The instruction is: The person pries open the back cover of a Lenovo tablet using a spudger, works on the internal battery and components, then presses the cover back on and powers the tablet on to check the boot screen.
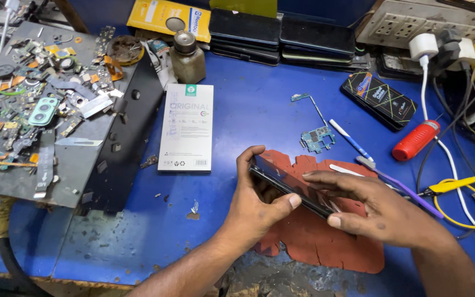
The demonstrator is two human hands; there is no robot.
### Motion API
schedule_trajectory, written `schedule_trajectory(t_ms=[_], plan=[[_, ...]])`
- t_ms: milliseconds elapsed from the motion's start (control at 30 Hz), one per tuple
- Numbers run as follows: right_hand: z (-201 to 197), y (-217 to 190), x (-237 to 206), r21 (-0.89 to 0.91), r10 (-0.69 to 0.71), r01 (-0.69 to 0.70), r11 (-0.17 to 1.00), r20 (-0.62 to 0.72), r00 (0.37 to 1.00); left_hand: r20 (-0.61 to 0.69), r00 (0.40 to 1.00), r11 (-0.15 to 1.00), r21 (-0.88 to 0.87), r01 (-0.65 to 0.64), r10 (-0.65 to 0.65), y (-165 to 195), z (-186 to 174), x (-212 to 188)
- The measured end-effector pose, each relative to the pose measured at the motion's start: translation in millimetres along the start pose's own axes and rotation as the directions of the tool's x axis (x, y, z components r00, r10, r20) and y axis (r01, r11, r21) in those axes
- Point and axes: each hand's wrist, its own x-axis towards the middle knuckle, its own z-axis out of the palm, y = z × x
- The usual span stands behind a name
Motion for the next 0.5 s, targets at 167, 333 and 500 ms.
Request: schedule_trajectory(t_ms=[167, 333, 500], plan=[[-3, 7, 6, 0.044, -0.026, 0.023, 0.999, 0.077, 0.997, 0.006, 1.000, 0.997, 0.071, 0.000, 0.000, -1, -1, -1], [-2, -14, 10, -0.139, -0.193, 0.193, 0.971, 0.013, 0.981, -0.008, 1.000, 0.999, 0.048, 0.011, -0.011, 1, 0, -1], [30, -50, 4, -0.260, -0.243, 0.147, 0.954, -0.388, 0.889, -0.031, 0.995, 0.995, 0.029, -0.094, 0.094, 2, 19, -4]])
